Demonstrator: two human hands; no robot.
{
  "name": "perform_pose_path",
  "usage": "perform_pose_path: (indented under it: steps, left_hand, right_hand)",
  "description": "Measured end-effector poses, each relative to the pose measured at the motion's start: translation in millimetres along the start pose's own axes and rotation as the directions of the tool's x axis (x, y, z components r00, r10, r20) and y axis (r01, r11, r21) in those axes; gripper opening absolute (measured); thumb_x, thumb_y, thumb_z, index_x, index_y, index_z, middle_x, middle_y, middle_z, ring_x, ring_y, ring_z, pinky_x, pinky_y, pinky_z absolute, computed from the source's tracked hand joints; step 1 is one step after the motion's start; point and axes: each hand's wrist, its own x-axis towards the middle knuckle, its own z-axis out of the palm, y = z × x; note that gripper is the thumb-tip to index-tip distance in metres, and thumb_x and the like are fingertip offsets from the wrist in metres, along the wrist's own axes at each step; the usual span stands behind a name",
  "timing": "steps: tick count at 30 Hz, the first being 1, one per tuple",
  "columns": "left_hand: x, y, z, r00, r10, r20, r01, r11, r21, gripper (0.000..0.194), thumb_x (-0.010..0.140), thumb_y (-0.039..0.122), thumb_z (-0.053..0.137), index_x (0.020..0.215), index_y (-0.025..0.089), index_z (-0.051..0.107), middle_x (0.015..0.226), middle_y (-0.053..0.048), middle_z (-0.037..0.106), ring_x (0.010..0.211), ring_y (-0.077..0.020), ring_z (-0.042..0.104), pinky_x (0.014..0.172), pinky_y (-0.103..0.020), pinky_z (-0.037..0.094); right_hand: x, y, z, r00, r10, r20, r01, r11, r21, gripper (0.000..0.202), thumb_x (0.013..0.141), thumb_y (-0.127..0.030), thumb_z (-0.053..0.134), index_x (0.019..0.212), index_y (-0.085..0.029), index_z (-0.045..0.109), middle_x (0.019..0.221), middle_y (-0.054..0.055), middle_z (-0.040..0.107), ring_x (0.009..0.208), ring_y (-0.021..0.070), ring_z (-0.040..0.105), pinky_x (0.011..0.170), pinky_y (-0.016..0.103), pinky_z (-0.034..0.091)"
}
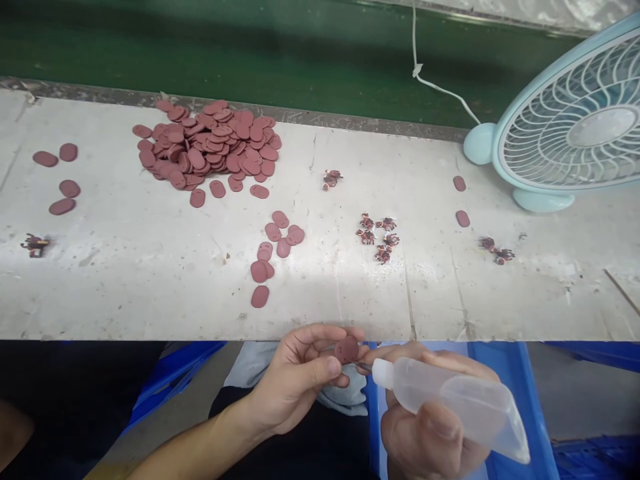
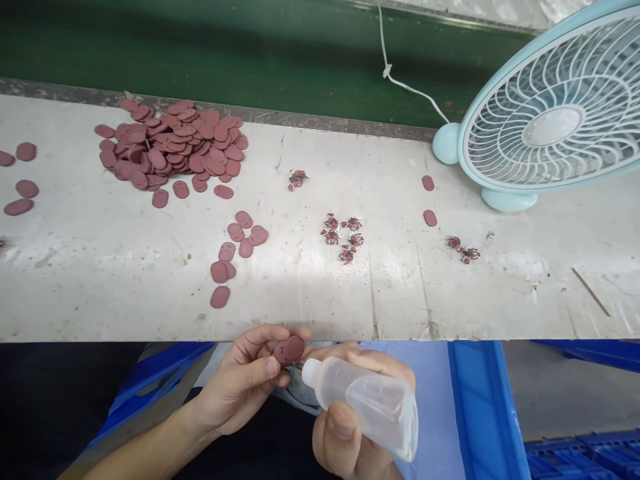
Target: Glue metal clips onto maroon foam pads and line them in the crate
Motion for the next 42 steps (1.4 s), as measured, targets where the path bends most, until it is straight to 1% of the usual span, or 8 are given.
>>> perform_pose_path:
  steps: [8, 13, 16, 19, 23, 25, 30, 42]
  left_hand:
    - [-2.4, 0.4, -0.3, 1.000, 0.013, 0.021, -0.013, 1.000, 0.000, 0.026, 0.083, 0.011, 0.076, 0.105, 0.025, 0.077, 0.123, -0.004, 0.076, 0.108, -0.0212, 0.074, 0.073, -0.015, 0.059]
    - [-4.6, 4.2, -3.3, 1.000, 0.014, 0.019, -0.014, 1.000, 0.025, 0.026, 0.084, 0.011, 0.075, 0.106, 0.026, 0.077, 0.124, -0.003, 0.075, 0.110, -0.0216, 0.073, 0.074, -0.016, 0.060]
    - [-4.1, 6.6, -6.7, 1.000, 0.013, -0.015, -0.013, 0.999, 0.036, 0.025, 0.085, 0.012, 0.074, 0.106, 0.026, 0.077, 0.125, -0.005, 0.075, 0.110, -0.0217, 0.073, 0.074, -0.015, 0.059]
    - [-3.7, 9.4, -10.1, 0.998, 0.021, -0.060, -0.019, 0.999, 0.032, 0.023, 0.086, 0.013, 0.074, 0.105, 0.025, 0.077, 0.125, -0.006, 0.075, 0.111, -0.0224, 0.073, 0.073, -0.015, 0.059]
    - [-5.3, 14.0, -12.6, 0.995, 0.015, -0.103, -0.013, 1.000, 0.022, 0.021, 0.086, 0.014, 0.074, 0.105, 0.023, 0.078, 0.125, -0.007, 0.075, 0.111, -0.0227, 0.073, 0.073, -0.015, 0.059]
    - [-7.1, 16.0, -12.4, 0.993, 0.011, -0.115, -0.009, 1.000, 0.022, 0.020, 0.085, 0.015, 0.075, 0.104, 0.022, 0.078, 0.124, -0.007, 0.076, 0.110, -0.0225, 0.073, 0.072, -0.015, 0.059]
    - [-10.6, 20.4, -11.8, 0.994, 0.018, -0.111, -0.016, 1.000, 0.024, 0.020, 0.085, 0.014, 0.076, 0.103, 0.023, 0.078, 0.123, -0.007, 0.076, 0.109, -0.0217, 0.074, 0.071, -0.015, 0.059]
    - [-12.5, 29.1, -15.6, 0.994, 0.027, -0.110, -0.024, 0.999, 0.032, 0.021, 0.085, 0.014, 0.075, 0.103, 0.022, 0.078, 0.120, -0.007, 0.077, 0.107, -0.0230, 0.074, 0.069, -0.015, 0.060]
  right_hand:
    - [26.3, -5.6, -20.6, 0.949, 0.302, 0.096, -0.316, 0.887, 0.337, 0.024, 0.088, -0.046, 0.062, 0.104, -0.028, 0.062, 0.067, 0.001, 0.068, 0.059, 0.0232, 0.070, 0.049, 0.036, 0.060]
    - [93.6, 40.6, -72.3, 0.624, 0.590, 0.513, -0.371, -0.354, 0.858, 0.032, 0.084, -0.028, 0.066, 0.114, -0.023, 0.056, 0.064, -0.004, 0.055, 0.051, 0.0140, 0.061, 0.032, 0.021, 0.052]
    - [113.8, 60.5, -89.9, 0.620, 0.506, 0.599, -0.143, -0.678, 0.721, 0.031, 0.084, -0.017, 0.065, 0.112, -0.025, 0.056, 0.064, -0.006, 0.055, 0.052, 0.0121, 0.061, 0.030, 0.017, 0.050]
    - [106.7, 54.2, -87.7, 0.701, 0.327, 0.634, -0.421, -0.529, 0.737, 0.044, 0.079, -0.010, 0.070, 0.117, -0.025, 0.054, 0.067, -0.007, 0.056, 0.057, 0.0109, 0.064, 0.033, 0.014, 0.052]
    - [87.0, 35.4, -56.3, 0.891, 0.306, 0.336, -0.445, 0.737, 0.509, 0.024, 0.086, -0.026, 0.071, 0.108, -0.022, 0.064, 0.070, -0.006, 0.059, 0.054, 0.0082, 0.061, 0.046, 0.017, 0.058]
    - [87.7, 34.6, -35.9, 0.967, 0.148, 0.209, -0.149, 0.989, -0.012, 0.022, 0.089, -0.024, 0.067, 0.111, -0.023, 0.068, 0.097, 0.002, 0.069, 0.087, 0.0148, 0.070, 0.081, 0.030, 0.064]
    - [108.5, 49.2, -11.3, 0.828, -0.011, 0.561, 0.490, 0.501, -0.714, 0.040, 0.099, -0.018, 0.043, 0.137, -0.013, 0.056, 0.149, 0.018, 0.050, 0.143, 0.0295, 0.042, 0.121, 0.054, 0.035]
    - [84.4, 9.8, -38.3, 0.790, 0.269, 0.551, 0.422, 0.415, -0.806, 0.029, 0.101, -0.019, 0.043, 0.117, -0.024, 0.067, 0.125, 0.007, 0.063, 0.114, 0.0243, 0.062, 0.096, 0.042, 0.054]
